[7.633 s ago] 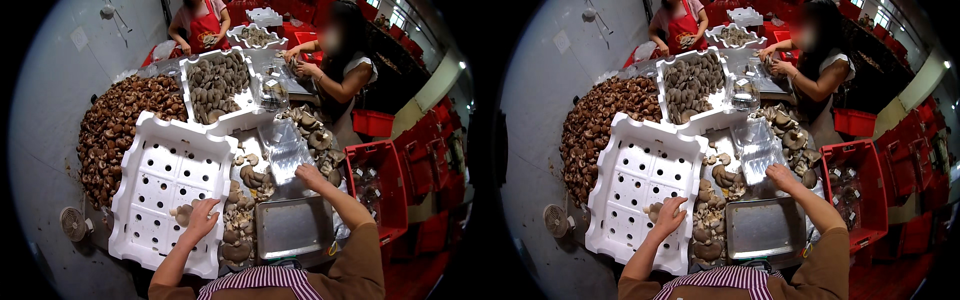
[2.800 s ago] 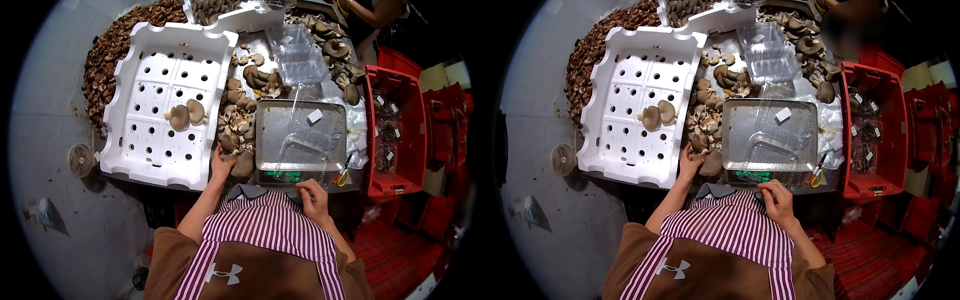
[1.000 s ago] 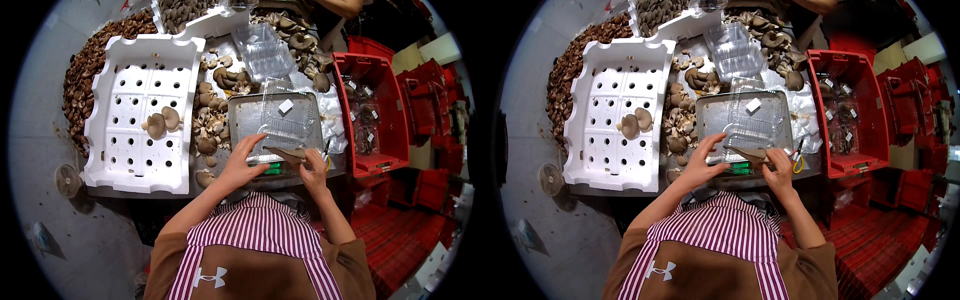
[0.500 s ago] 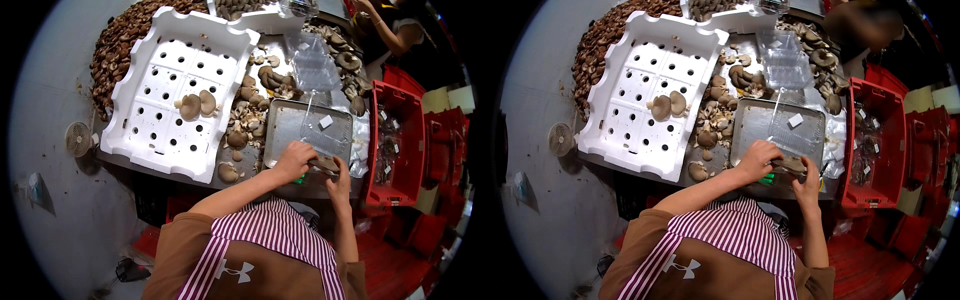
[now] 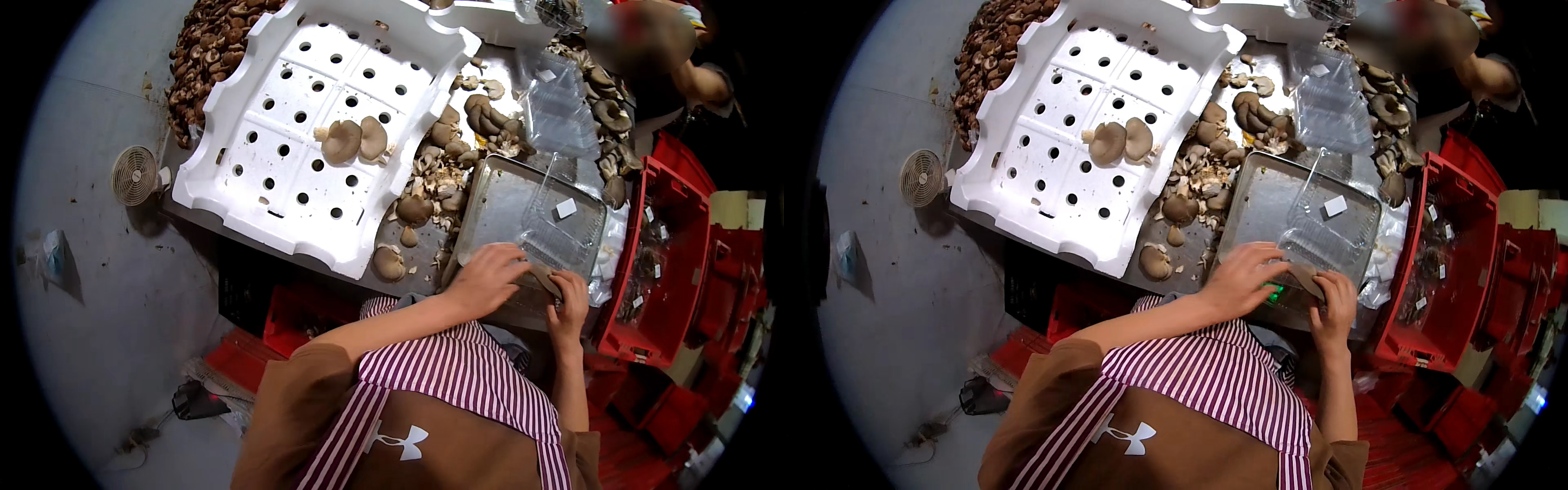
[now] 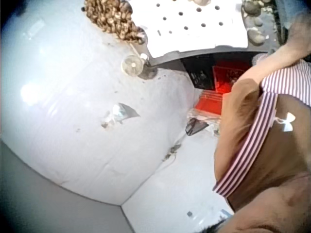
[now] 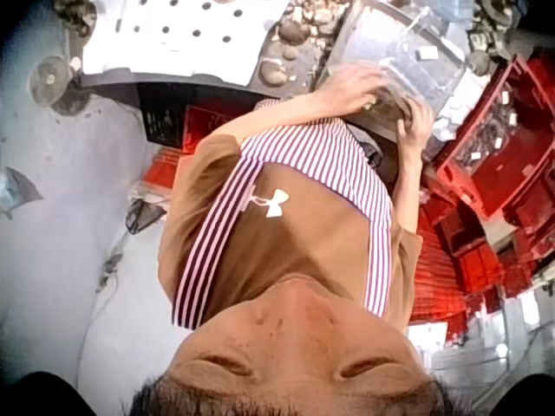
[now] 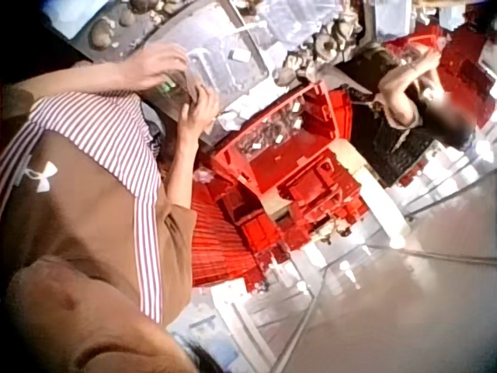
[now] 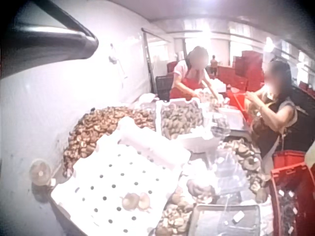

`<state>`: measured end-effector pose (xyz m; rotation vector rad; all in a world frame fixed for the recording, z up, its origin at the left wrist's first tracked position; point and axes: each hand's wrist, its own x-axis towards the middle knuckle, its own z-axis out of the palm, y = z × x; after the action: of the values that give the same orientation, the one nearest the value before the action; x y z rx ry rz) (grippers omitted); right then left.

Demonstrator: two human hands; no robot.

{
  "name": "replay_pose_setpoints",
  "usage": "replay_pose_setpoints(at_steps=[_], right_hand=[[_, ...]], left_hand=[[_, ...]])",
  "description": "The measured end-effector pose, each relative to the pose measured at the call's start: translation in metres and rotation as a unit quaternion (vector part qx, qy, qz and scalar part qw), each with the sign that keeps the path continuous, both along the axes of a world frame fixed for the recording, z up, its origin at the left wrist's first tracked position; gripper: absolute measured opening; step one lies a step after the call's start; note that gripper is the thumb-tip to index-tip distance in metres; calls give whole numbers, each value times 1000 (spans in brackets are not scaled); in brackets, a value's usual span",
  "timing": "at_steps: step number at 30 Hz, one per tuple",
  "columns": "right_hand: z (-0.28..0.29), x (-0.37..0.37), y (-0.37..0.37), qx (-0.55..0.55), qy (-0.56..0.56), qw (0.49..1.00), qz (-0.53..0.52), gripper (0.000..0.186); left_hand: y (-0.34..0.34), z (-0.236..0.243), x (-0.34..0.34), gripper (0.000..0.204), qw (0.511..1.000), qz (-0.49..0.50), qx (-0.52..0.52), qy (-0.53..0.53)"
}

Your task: The person trims the base of oyster mushrooms using scissors and places them into a plastic container on a digital scale. They arrange the mushrooms, close the container, and place it into a red crate. The process is repeated with multiple mushroom clusters.

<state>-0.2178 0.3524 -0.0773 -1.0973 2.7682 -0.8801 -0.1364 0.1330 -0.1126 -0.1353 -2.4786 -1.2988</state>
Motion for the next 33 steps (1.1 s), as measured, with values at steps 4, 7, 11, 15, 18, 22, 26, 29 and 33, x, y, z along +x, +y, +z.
replay_pose_setpoints(at_steps=[4, 7, 11, 15, 18, 22, 26, 29, 33], right_hand=[[6, 0, 1, -9, 25, 1000, -9, 45], [4, -3, 2, 12, 25, 1000, 1, 47], [1, -3, 3, 18, 30, 999, 4, 50], [-5, -6, 1, 1, 22, 1000, -1, 48], [-4, -9, 2, -31, -18, 999, -25, 47], [-10, -19, 3, -39, -17, 999, -33, 42], [-14, -22, 5, -63, -26, 996, -56, 39], [-13, -24, 4, -66, -28, 996, -57, 35], [-10, -27, 5, -67, -36, 996, -42, 36]], left_hand=[[-45, -27, 75, 52, 981, 130, 7, -143], [-64, -50, 124, 63, 932, 246, -6, -266], [-71, -80, 151, 74, 880, 339, 16, -334], [-74, -120, 154, 79, 827, 413, 53, -377], [-82, -164, 155, 68, 795, 473, 142, -352], [-90, -164, 149, 42, 773, 467, 273, -330], [-82, -144, 138, 37, 814, 468, 138, -314], [-77, -143, 138, 34, 836, 460, 126, -270], [-70, -132, 131, 32, 853, 450, 106, -241]])
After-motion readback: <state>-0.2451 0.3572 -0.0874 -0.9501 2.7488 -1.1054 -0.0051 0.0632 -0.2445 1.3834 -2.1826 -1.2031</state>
